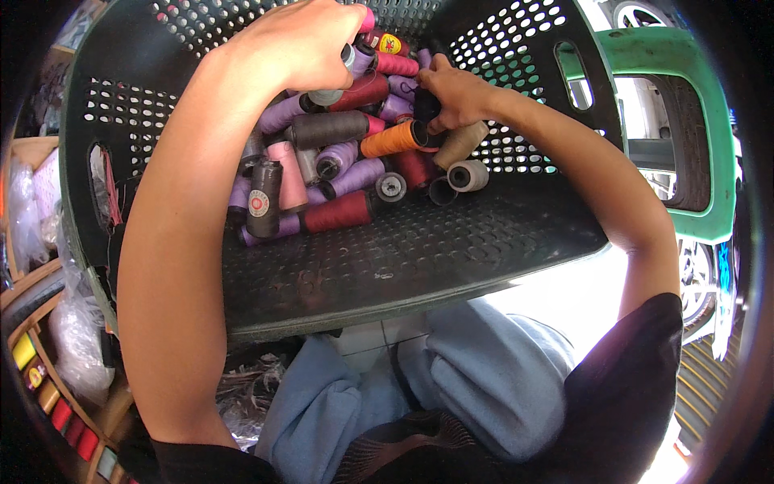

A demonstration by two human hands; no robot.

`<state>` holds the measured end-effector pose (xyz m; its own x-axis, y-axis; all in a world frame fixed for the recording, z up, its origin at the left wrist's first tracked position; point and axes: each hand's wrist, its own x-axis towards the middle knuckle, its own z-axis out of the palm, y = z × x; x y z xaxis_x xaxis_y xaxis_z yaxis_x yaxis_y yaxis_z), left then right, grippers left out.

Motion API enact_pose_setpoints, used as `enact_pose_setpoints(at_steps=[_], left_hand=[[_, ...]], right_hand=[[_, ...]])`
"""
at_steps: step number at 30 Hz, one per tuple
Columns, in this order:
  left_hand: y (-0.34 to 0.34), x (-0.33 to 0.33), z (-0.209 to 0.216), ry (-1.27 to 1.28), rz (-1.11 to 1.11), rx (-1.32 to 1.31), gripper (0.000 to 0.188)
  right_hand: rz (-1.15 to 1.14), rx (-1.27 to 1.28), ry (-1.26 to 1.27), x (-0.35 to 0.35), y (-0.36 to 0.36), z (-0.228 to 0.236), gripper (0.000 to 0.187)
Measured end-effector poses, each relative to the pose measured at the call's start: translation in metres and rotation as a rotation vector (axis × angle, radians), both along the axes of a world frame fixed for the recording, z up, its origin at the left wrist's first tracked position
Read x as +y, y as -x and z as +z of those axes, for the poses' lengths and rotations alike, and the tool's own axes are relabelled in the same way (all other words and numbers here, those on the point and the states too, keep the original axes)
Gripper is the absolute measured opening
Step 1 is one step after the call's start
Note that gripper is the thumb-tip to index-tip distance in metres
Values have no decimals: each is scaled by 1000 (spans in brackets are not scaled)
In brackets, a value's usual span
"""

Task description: The person sorts colorful thread spools from a green plastic basket, picking them up one by one and placing them onto wooden shelves. The person occasionally returns to the basket to continue sorting.

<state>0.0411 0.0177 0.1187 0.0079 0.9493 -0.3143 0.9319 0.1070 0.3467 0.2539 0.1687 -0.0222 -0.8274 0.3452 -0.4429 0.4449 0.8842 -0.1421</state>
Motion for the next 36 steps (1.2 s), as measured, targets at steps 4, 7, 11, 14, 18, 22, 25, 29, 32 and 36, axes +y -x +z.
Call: enact_pose_setpoints(at_steps=[4,7,11,14,18,22,25,29,32,36], left_hand=[[12,1,-34,-201,-54,34,39],[20,0,-49,-332,-97,59,41],[14,3,-40,-315,-14,152,40],[11,0,-29,-395,81,187,43],[3,-5,-15,-528,233,123,36],[-8,-4,-2,-537,269,84,38],[-6,-5,-10,-557,242,141,43],[-6,-4,-5,-480,246,136,48],[-8,-5,-14,-625,292,152,41],[-2,1,-1,-479,325,-114,29]], right_hand=[[-38,14,233,-2,12,15,83],[26,51,299,-10,27,35,77],[-12,538,192,-18,34,51,61],[-82,702,250,-25,41,74,50],[-151,737,372,-26,46,87,50],[-301,747,714,-12,45,69,38],[-419,649,765,-19,43,77,35],[-406,489,824,-13,42,76,47],[-394,520,766,-15,43,78,53],[-457,529,619,-13,43,82,74]])
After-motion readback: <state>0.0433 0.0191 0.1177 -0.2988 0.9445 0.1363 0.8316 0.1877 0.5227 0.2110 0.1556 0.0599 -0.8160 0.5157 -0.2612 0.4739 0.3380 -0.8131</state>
